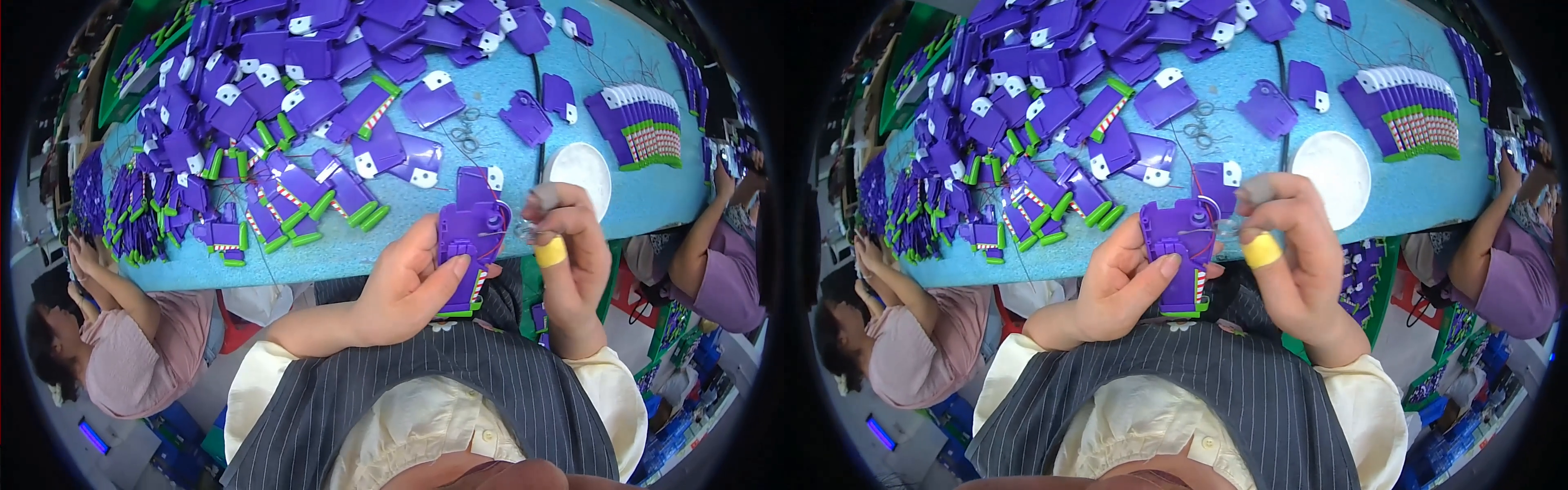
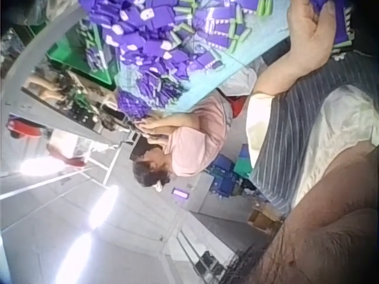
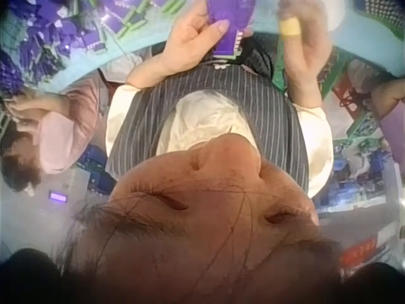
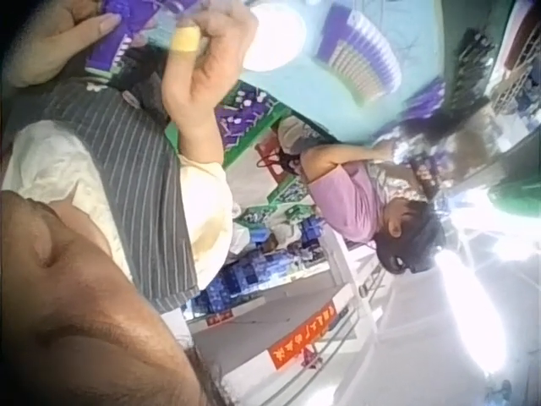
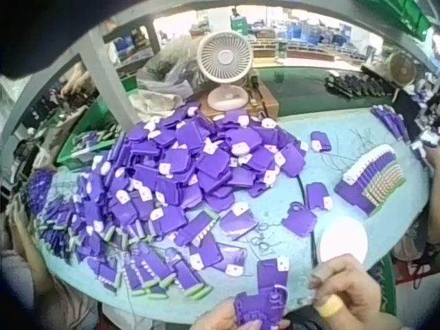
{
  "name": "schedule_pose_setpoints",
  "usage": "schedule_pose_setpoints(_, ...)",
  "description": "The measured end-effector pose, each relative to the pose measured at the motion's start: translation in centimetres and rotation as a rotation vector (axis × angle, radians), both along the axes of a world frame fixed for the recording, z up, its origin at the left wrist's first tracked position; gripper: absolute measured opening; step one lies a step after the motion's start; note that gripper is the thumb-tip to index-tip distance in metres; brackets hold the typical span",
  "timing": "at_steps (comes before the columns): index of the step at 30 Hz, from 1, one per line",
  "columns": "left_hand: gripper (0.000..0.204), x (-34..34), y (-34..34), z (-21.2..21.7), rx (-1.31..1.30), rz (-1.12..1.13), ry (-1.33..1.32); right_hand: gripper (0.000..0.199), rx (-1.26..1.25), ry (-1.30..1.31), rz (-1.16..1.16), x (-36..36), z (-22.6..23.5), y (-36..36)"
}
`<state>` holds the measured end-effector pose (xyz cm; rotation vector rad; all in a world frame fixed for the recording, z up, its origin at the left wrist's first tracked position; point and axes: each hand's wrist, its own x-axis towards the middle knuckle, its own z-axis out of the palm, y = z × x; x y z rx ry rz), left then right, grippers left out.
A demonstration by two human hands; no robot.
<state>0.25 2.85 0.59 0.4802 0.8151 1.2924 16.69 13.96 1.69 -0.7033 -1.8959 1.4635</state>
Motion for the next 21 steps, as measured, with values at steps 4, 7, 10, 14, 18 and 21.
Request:
schedule_pose_setpoints(4, 0.036, -0.1, -0.1, -0.2, 0.057, 0.064, 0.028, 0.005, -0.137, 0.014, 0.108, -1.1, -0.9, -0.4)
schedule_pose_setpoints(7, 0.038, -0.9, -0.6, -0.5, 0.057, -0.061, 0.114, 0.006, -0.311, 0.022, 0.104, -1.0, -1.0, -0.7)
schedule_pose_setpoints(10, 0.035, -1.7, -0.5, -0.1, -0.012, -0.273, 0.267, 0.008, -0.298, -0.109, 0.134, 0.1, -0.2, -0.1)
schedule_pose_setpoints(14, 0.031, -1.5, -0.3, -0.3, 0.025, -0.397, 0.369, 0.013, -0.250, -0.307, 0.368, 0.8, 2.6, 2.6)
schedule_pose_setpoints(18, 0.018, -1.4, 0.2, 0.7, 0.217, -0.493, 0.513, 0.023, -0.358, -0.310, 0.745, 1.3, 1.8, 4.7)
schedule_pose_setpoints(21, 0.015, -1.7, -0.1, 0.6, 0.225, -0.536, 0.522, 0.027, -0.470, -0.232, 0.788, 1.2, 1.3, 3.5)
